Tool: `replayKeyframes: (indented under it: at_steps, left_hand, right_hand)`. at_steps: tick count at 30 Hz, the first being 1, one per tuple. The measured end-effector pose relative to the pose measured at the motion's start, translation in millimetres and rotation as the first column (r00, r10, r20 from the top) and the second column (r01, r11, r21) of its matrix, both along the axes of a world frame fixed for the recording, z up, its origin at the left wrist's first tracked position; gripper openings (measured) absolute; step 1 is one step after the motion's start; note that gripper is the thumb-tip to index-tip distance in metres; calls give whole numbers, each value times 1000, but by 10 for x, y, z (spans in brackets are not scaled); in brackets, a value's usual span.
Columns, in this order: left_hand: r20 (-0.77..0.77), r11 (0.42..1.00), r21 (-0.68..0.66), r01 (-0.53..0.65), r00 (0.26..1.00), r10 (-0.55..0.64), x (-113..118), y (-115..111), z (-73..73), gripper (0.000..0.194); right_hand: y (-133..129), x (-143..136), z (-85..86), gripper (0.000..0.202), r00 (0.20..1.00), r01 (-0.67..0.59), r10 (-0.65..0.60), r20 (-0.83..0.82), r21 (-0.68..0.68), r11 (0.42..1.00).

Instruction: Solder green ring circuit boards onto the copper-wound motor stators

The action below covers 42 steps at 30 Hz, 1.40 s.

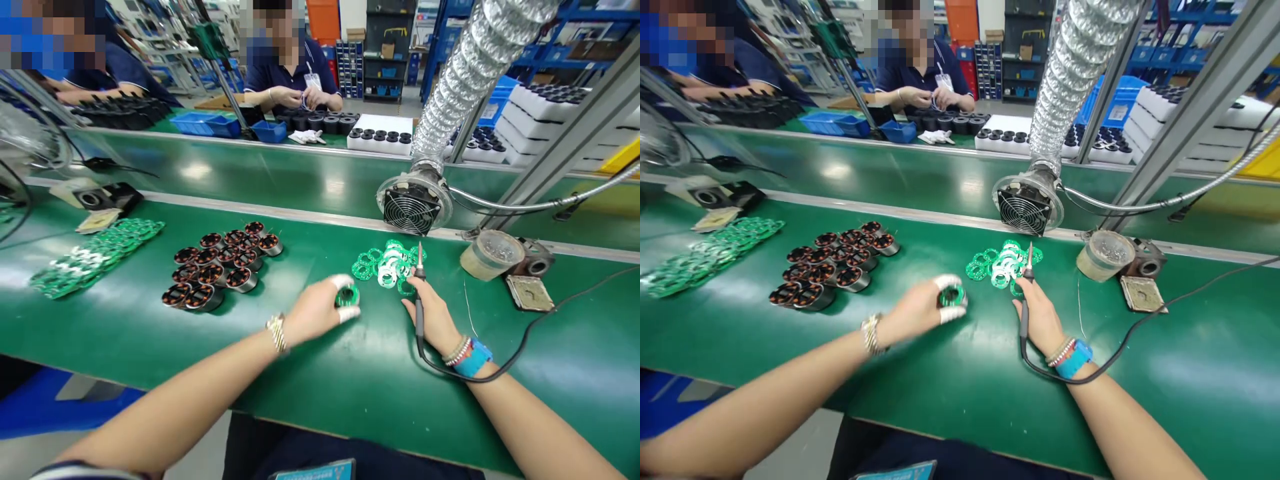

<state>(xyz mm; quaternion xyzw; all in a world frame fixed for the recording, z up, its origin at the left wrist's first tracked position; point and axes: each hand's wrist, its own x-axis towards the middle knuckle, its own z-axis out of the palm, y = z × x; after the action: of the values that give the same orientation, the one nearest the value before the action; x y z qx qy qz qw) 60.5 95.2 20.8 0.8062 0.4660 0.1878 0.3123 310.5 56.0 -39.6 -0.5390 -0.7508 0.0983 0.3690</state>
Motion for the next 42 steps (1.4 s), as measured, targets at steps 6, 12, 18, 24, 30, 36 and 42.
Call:
replayKeyframes:
  at_steps: [6,12,18,24,30,36,42]
  left_hand:
    - [-265,920,217,-326,888,376,193,1804,63,51]
    - [-288,895,179,-409,847,446,458,2622,-224,54]
    - [-216,858,425,-288,888,406,575,2188,-337,53]
    - [-321,795,318,516,848,-421,1022,1250,-302,42]
    - [-438,792,237,563,789,-430,1226,971,-381,47]
    - [-456,759,338,557,802,-386,974,550,-307,45]
    - [-445,858,488,163,892,84,415,619,-18,51]
  right_hand:
    - [-6,7,-106,36,999,15,-14,31,-35,999]
    - [8,13,-110,38,999,37,-36,6,-89,995]
    - [1,-8,-84,36,998,53,-58,-39,-117,992]
    - [61,33,-61,40,944,304,-292,-153,54,951]
    - [89,101,-60,36,923,372,-348,-166,139,918]
    - [85,109,-54,37,933,350,-322,-162,194,917]
    - [87,138,-67,40,948,314,-288,-132,254,915]
